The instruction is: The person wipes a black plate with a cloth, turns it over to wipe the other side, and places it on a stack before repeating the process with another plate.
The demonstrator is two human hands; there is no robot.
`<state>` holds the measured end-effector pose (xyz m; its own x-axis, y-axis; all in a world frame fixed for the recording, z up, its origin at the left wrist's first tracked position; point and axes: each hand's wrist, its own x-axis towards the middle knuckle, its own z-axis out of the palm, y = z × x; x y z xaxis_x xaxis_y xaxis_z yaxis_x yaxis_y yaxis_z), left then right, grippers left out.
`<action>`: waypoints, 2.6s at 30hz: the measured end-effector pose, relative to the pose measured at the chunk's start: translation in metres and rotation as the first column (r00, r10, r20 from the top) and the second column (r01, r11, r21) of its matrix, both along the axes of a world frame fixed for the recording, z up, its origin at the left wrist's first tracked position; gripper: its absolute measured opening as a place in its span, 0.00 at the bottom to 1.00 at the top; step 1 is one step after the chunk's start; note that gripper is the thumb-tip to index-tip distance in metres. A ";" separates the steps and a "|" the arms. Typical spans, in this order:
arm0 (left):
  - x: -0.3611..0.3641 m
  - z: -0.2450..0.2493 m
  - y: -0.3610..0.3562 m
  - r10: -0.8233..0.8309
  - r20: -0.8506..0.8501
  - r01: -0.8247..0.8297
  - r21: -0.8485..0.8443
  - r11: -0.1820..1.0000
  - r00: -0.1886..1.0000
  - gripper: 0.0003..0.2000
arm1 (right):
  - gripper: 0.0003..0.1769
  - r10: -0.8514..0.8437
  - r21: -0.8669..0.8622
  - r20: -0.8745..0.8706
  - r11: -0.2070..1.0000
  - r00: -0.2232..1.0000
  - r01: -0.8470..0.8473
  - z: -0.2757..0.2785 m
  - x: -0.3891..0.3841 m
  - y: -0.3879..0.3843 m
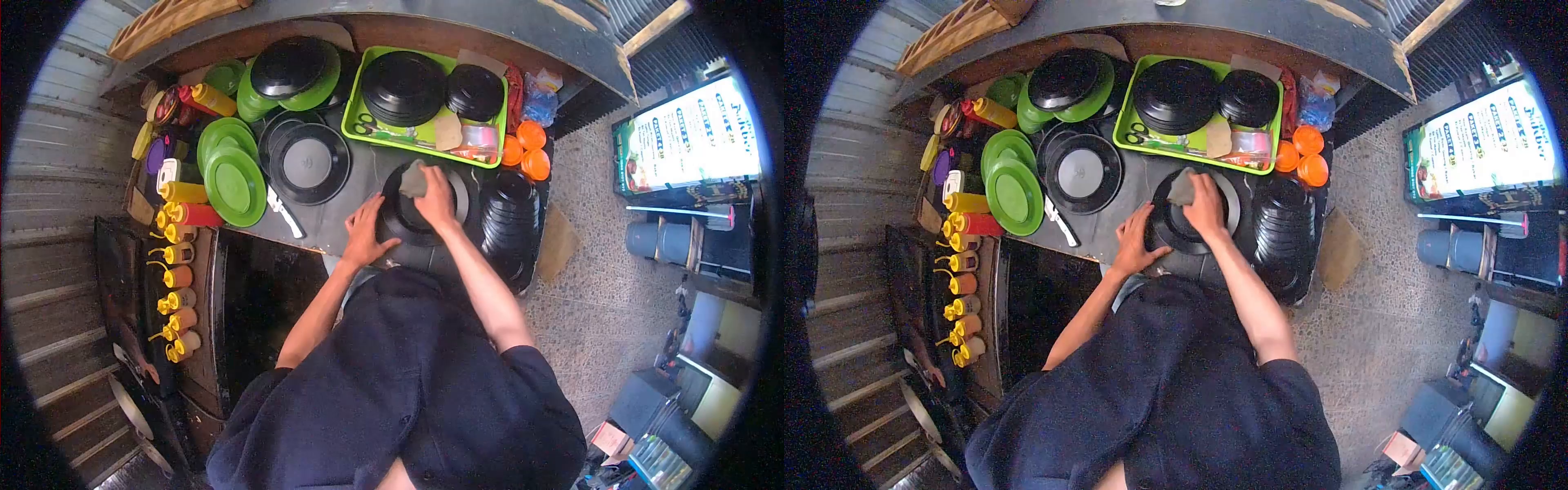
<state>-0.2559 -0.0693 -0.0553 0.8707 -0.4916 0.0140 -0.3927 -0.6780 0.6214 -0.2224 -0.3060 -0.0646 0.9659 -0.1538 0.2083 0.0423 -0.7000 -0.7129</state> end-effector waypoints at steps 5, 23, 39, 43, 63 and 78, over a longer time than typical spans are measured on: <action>0.000 0.006 -0.003 0.034 -0.034 -0.036 -0.035 0.999 0.999 0.65 | 0.39 0.142 0.115 -0.044 0.984 0.989 -0.136 0.011 -0.003 0.028; 0.000 0.006 -0.003 0.025 0.034 -0.028 0.109 0.994 0.999 0.68 | 0.23 0.555 0.237 -0.510 0.825 0.657 -0.513 0.046 -0.049 -0.074; -0.004 0.006 -0.007 0.026 0.127 -0.045 0.151 0.987 0.992 0.65 | 0.30 0.242 -0.139 -0.274 0.948 0.931 -0.288 0.042 -0.078 -0.053; -0.004 0.002 -0.010 0.074 0.051 -0.078 0.089 0.993 0.996 0.66 | 0.31 0.381 0.086 -0.233 0.924 0.895 -0.372 0.025 -0.081 -0.029; 0.038 -0.017 -0.007 0.351 -0.557 -0.511 -0.158 0.845 0.753 0.30 | 0.19 -0.225 0.479 -0.379 0.782 0.897 0.399 0.051 -0.078 -0.064; 0.041 0.049 0.032 0.114 -0.876 -0.745 -0.323 0.583 0.469 0.24 | 0.22 0.043 0.926 -0.372 0.084 0.927 0.368 0.012 -0.095 -0.087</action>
<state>-0.2150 -0.0371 -0.0060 0.7811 -0.1766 -0.5989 0.6158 0.0597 0.7856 -0.3178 -0.3926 -0.0530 0.8539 -0.1784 -0.4889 -0.2692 0.6525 -0.7083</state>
